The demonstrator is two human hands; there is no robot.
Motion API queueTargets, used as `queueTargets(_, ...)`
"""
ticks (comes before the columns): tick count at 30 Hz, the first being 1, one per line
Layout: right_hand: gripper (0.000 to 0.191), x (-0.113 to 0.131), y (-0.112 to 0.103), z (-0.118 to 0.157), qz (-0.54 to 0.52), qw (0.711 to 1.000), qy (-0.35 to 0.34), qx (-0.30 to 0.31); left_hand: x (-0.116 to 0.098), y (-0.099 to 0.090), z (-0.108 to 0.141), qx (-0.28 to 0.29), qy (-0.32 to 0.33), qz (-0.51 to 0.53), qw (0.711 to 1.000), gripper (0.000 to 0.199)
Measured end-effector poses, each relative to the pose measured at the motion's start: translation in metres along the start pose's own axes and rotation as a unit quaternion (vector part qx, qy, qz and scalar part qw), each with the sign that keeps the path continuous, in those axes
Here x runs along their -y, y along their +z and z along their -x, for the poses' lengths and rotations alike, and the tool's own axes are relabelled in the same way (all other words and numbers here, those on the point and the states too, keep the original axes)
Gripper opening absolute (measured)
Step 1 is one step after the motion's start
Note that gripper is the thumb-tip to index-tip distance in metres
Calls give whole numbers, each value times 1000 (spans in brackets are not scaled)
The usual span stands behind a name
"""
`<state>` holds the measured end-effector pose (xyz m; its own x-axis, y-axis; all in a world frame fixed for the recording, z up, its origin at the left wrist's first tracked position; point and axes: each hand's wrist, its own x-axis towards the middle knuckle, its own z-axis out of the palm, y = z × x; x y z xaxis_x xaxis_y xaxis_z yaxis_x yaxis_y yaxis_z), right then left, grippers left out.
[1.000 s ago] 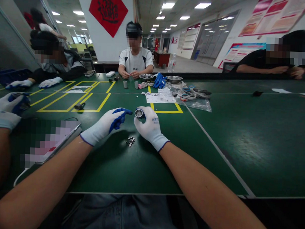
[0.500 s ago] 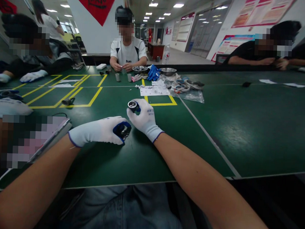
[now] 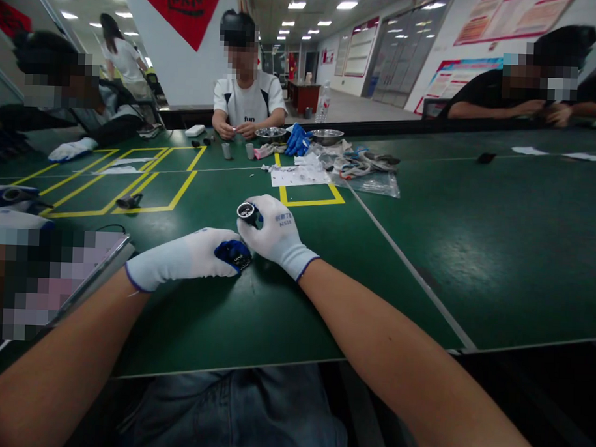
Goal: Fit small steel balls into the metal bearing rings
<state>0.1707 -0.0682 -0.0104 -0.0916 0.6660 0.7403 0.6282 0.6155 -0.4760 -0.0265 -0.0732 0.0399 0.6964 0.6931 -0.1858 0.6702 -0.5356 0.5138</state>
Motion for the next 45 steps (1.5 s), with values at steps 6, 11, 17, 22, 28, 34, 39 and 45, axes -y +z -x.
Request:
queueTargets(6,19,-6,-1,-3,10,1000,26,-10,2,-4,0,6,-15,50,999,40)
queueTargets(11,19,-8,-3,-4,16,998,45,-27,10,-10,0,18,-24,55,998,41)
queueTargets(17,20,-10,-1,-5,10,998,59,-19,16,-9,-5,33,-26,70,997,36)
queueTargets(22,18,-8,2,-3,2,998,64,-4,10,-5,-3,12,-28,34,999,35)
queueTargets(28,18,-12,4,-2,11,999,52,0,9,-7,-1,16,-24,32,999,43)
queueTargets(34,20,-17,3,-3,10,998,60,-3,13,-7,-3,26,-14,65,997,43)
queueTargets(39,22,-15,4,-2,7,999,46,6,15,-5,-2,27,-13,73,997,46)
queueTargets(45,20,-16,7,2,-11,999,43,11,7,-3,1,-24,-17,47,998,54)
